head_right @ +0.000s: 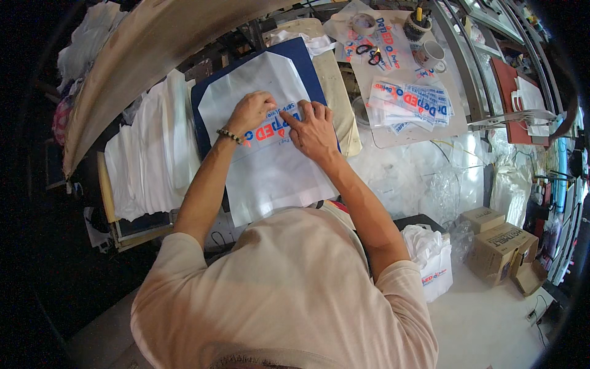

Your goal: The person prepares graphics for printing by cutting out designs from a large sheet with scissors, then places the cutouts onto white tote bags and uses a heat press machine to transfer the designs. They repeat this process for multiple bags, smoothing the graphics by hand before pressing and stacking the finished items.

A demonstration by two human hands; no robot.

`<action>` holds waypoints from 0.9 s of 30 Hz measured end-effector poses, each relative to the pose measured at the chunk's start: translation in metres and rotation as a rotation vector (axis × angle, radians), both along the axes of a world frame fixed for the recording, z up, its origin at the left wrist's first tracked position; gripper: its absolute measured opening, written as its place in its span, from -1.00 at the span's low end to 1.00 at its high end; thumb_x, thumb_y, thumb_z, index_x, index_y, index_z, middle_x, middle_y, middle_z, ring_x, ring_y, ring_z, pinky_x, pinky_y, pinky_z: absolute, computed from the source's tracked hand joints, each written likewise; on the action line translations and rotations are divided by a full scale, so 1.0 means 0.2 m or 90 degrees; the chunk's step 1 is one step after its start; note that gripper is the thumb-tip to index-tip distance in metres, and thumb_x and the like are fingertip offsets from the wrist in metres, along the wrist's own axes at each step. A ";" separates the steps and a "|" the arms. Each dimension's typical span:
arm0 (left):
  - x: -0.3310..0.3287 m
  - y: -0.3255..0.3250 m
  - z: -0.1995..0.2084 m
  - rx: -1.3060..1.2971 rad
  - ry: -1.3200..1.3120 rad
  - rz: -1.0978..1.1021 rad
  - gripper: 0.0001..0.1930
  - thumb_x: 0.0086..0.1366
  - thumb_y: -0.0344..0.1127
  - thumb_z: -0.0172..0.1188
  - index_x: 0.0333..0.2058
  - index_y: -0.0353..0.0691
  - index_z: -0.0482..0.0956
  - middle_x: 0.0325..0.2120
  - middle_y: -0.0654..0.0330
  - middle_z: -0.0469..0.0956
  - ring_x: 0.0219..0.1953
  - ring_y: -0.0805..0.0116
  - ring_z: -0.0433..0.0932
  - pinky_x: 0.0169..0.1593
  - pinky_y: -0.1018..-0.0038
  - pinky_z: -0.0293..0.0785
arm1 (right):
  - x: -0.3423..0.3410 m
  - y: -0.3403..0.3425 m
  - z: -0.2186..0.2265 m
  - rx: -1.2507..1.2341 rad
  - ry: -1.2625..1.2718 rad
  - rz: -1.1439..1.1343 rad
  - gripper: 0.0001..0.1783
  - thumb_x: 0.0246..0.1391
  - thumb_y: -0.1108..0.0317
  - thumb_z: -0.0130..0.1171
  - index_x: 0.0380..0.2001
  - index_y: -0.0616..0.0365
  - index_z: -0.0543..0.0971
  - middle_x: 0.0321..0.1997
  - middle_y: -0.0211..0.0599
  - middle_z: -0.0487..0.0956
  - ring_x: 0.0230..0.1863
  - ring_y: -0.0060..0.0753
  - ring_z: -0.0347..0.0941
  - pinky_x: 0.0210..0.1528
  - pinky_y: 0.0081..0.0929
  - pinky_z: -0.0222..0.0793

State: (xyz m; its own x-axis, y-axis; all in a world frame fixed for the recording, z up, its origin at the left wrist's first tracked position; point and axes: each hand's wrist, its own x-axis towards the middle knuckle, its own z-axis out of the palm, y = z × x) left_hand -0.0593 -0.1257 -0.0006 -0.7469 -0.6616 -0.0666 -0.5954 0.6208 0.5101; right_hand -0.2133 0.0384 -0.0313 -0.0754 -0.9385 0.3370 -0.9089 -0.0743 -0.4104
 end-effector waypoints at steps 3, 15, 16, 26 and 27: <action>0.03 -0.06 -0.04 -0.044 0.065 0.034 -0.87 0.32 -0.36 0.21 -0.24 -0.29 0.62 -0.27 -0.04 0.65 -0.11 -0.07 0.61 0.01 0.15 0.51 | 0.00 0.00 0.00 -0.010 -0.004 0.000 -0.45 0.00 0.28 0.23 0.13 -0.36 0.64 0.21 -0.15 0.39 0.25 0.03 0.23 0.29 0.00 0.13; 0.91 -0.02 0.29 0.371 -0.123 0.100 -0.89 0.32 -0.40 0.19 -0.28 -0.30 0.65 -0.41 0.16 0.64 -0.36 0.47 0.63 -0.39 0.43 0.50 | -0.05 -0.09 0.00 -0.007 -0.244 -0.172 -0.60 -0.03 0.27 0.43 -0.14 0.23 0.62 -0.05 0.05 0.48 0.00 0.14 0.42 0.03 -0.07 0.34; 0.96 0.05 0.38 0.511 -0.141 0.089 -0.92 0.28 -0.47 0.21 -0.28 -0.29 0.65 -0.38 0.21 0.67 -0.33 0.47 0.63 -0.38 0.44 0.50 | -0.06 -0.09 0.01 0.044 -0.266 -0.184 -0.63 -0.05 0.24 0.45 -0.21 0.18 0.61 -0.09 0.04 0.50 -0.04 0.15 0.43 -0.01 -0.06 0.36; 1.24 0.58 0.17 0.683 -0.586 0.009 -0.64 0.27 -0.12 0.38 -0.15 -0.32 0.73 -0.31 0.08 0.74 -0.31 0.32 0.71 -0.18 0.40 0.64 | -0.25 0.31 0.03 -0.024 -0.532 -0.331 -0.67 0.09 0.32 0.37 -0.24 0.14 0.40 -0.25 -0.15 0.55 -0.26 -0.23 0.48 -0.14 -0.31 0.41; 1.21 0.61 0.13 0.703 -0.615 -0.020 -0.62 0.28 -0.11 0.38 -0.13 -0.33 0.72 -0.30 0.07 0.74 -0.30 0.29 0.72 -0.17 0.38 0.64 | -0.33 0.45 -0.05 -0.073 -0.620 -0.385 -0.70 0.17 0.38 0.30 -0.22 0.13 0.34 -0.27 -0.29 0.50 -0.27 -0.46 0.40 -0.19 -0.44 0.36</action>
State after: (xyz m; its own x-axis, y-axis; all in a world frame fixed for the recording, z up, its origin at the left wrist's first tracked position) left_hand 0.1834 -0.0042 0.0249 -0.1324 0.0718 -0.9886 -0.9675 0.2072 0.1447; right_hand -0.2789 0.1284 -0.0406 -0.7777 -0.6280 -0.0299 -0.1102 0.1831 -0.9769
